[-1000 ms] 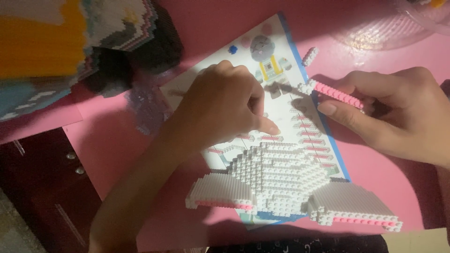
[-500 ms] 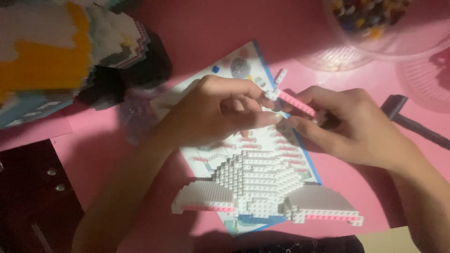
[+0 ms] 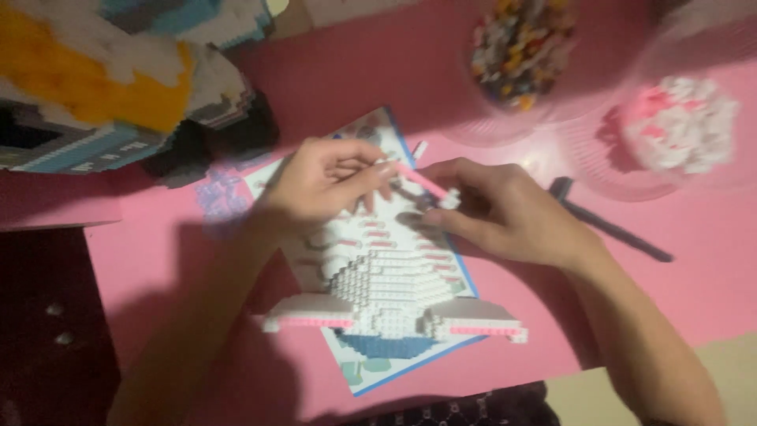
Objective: Assembling a toy head using micro building blocks and following a printed instruction manual.
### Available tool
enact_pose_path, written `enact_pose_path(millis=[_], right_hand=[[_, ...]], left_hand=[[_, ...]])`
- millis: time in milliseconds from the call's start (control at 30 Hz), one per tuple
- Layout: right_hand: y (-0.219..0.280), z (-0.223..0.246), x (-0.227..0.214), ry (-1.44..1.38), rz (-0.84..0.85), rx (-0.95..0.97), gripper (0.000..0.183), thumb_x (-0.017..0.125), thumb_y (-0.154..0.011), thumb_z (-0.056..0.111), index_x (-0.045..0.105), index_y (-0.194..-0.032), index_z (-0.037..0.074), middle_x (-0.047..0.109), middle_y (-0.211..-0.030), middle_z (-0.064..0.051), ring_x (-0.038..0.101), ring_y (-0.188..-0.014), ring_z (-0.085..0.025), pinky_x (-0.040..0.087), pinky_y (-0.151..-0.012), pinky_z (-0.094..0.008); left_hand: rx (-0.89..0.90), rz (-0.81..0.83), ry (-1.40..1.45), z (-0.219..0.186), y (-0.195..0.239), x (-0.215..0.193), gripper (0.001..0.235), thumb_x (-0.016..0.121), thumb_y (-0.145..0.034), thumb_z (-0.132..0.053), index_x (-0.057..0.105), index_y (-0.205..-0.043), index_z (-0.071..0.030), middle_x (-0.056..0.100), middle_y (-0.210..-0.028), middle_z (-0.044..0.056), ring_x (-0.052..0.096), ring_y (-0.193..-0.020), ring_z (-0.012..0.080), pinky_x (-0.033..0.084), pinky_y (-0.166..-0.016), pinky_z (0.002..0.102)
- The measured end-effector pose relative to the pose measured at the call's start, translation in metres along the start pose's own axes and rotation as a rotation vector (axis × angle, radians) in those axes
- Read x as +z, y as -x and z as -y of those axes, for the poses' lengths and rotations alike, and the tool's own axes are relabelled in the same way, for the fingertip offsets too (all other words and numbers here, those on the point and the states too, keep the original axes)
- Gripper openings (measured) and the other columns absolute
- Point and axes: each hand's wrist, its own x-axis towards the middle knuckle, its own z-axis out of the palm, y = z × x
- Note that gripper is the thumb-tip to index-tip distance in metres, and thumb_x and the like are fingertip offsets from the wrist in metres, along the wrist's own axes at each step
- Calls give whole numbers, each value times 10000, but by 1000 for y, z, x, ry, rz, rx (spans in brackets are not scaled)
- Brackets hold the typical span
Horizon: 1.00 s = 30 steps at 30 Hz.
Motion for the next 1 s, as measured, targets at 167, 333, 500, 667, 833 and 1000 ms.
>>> enact_pose_path(millis=[167, 333, 500, 667, 833, 1000], right_hand=[[43, 11, -34, 176, 65, 30, 686, 641, -948, 485, 547, -1526, 128, 757, -704, -22, 686, -570, -181, 514, -563, -347], [106, -1, -92, 315, -317, 135, 263, 672, -977, 242, 824, -1137, 98, 868, -876, -9, 684, -574, -125, 543, -545, -293], [129, -91, -144, 635, -675, 153, 125, 733, -1135, 62, 795, -1052, -7, 767, -1010, -135, 652, -761, -232, 518, -764, -384], [117, -132, -166, 1007, -644, 196, 135, 767, -1103, 155, 859, -1181, 92, 760, -1039, -104, 682, -974, -326, 554, -795, -460], [100, -135, -166, 1118, -469, 549, 342, 778, -1007, 354, 789, -1183, 60, 796, -1049, -236, 759, -864, -504, 613, -739, -568], [89, -147, -163, 1083, -426, 572, 246, 690, -964, 247, 773, -813, 72, 746, -859, -231, 701, -795, -487, 551, -694, -528]], left_hand=[[32, -139, -13, 3, 20, -5, 162, 704, -1012, -161, 762, -1012, -10, 795, -838, 91, 672, -662, 117, 558, -620, 241], [49, -164, -43, 7, 32, -13, 345, 581, -1091, -207, 756, -868, -10, 741, -774, 60, 591, -608, 114, 451, -577, 249], [13, -221, -216, -1, 39, -10, 370, 576, -1095, -241, 732, -802, -79, 696, -727, -6, 546, -614, 82, 453, -630, 251], [78, -264, -246, 7, 50, -6, 309, 603, -1083, -227, 720, -847, -65, 684, -750, -6, 568, -666, 92, 452, -642, 254], [190, -515, -535, 28, 59, 4, 236, 686, -1037, -295, 782, -907, -124, 688, -625, -48, 482, -523, 53, 405, -544, 250], [307, -560, -547, 37, 57, 7, 199, 694, -1034, -241, 786, -945, -88, 705, -649, -38, 438, -541, 65, 413, -554, 256]])
